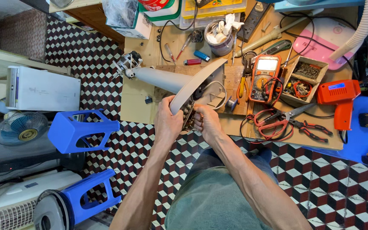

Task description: The person assembles a pedestal fan by attaching the motor to the stand, connecting internal wiring, and securing components with a cordless drill. They then attach the rear cover and route the power cord through the assembly.

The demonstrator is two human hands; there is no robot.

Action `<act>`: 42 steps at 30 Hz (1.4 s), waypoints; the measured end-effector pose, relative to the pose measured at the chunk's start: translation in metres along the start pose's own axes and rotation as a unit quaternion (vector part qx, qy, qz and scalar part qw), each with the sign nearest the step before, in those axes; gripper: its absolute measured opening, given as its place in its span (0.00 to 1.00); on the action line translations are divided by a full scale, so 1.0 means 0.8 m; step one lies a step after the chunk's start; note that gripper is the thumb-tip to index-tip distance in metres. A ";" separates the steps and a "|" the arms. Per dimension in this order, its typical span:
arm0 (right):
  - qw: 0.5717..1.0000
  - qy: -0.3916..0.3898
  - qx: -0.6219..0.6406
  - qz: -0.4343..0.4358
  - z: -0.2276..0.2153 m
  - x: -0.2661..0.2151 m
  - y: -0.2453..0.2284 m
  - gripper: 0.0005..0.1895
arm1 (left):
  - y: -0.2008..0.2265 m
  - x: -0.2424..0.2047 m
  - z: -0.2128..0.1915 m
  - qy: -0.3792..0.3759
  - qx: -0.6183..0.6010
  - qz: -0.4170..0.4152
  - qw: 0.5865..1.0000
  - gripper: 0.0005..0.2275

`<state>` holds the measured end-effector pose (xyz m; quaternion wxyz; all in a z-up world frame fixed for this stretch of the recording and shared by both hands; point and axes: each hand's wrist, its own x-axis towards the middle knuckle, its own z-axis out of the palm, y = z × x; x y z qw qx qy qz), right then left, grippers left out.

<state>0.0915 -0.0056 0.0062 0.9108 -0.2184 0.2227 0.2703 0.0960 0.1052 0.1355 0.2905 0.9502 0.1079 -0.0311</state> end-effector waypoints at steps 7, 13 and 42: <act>0.982 0.087 -0.163 0.045 0.023 -0.028 0.000 0.22 | 0.006 -0.011 0.004 0.031 -0.092 -0.016 0.995 0.18; 0.974 0.052 -0.209 0.078 0.018 -0.033 -0.014 0.17 | 0.001 -0.017 0.002 0.043 -0.152 -0.024 0.987 0.20; 0.937 -0.017 -0.347 -0.040 0.038 -0.029 -0.041 0.21 | -0.026 -0.034 -0.019 -0.022 -0.463 -0.144 0.874 0.31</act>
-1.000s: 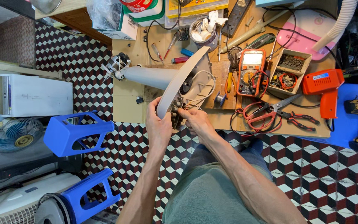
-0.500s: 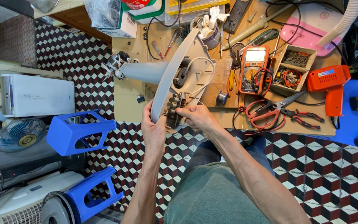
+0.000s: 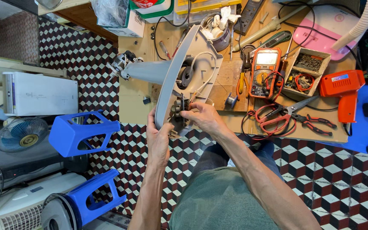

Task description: The person assembles a pedestal fan by attaching the motor to the stand, connecting internal wiring, and securing components with a cordless drill. They then attach the rear cover and route the power cord through the assembly.

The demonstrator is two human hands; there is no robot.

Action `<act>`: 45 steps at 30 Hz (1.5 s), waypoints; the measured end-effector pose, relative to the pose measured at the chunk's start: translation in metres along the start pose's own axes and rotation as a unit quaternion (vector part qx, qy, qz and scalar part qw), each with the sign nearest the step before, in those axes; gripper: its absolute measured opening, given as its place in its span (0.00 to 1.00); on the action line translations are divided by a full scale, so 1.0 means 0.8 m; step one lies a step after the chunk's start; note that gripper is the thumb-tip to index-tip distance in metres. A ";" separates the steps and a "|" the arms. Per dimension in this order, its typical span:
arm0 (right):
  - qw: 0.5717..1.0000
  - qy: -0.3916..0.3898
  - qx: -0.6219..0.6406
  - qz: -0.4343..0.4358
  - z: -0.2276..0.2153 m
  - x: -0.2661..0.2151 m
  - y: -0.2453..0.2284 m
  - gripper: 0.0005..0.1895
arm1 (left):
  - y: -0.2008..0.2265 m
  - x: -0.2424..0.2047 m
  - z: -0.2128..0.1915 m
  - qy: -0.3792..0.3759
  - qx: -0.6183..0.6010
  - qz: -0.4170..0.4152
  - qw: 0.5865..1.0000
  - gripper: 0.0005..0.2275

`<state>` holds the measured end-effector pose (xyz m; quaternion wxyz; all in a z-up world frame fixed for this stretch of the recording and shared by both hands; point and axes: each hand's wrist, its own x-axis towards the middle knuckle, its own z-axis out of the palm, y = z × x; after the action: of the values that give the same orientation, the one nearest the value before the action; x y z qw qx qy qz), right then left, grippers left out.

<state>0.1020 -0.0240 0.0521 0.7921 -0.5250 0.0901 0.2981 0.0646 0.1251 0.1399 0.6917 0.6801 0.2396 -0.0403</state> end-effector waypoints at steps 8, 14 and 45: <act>0.998 0.014 -0.017 0.058 -0.006 -0.008 -0.023 0.18 | -0.001 -0.003 -0.010 -0.013 -0.009 0.005 1.000 0.32; 0.991 0.051 0.070 0.102 0.012 -0.009 -0.013 0.19 | -0.010 -0.008 -0.010 -0.012 -0.058 -0.027 0.998 0.32; 0.977 0.185 -0.086 0.066 0.044 -0.032 -0.019 0.24 | -0.042 -0.014 0.003 -0.025 -0.055 0.011 0.998 0.33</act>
<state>0.0842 -0.0063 0.0912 0.6920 -0.6301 0.2440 0.2540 0.0425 0.1173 0.1129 0.7345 0.6423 0.2163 -0.0361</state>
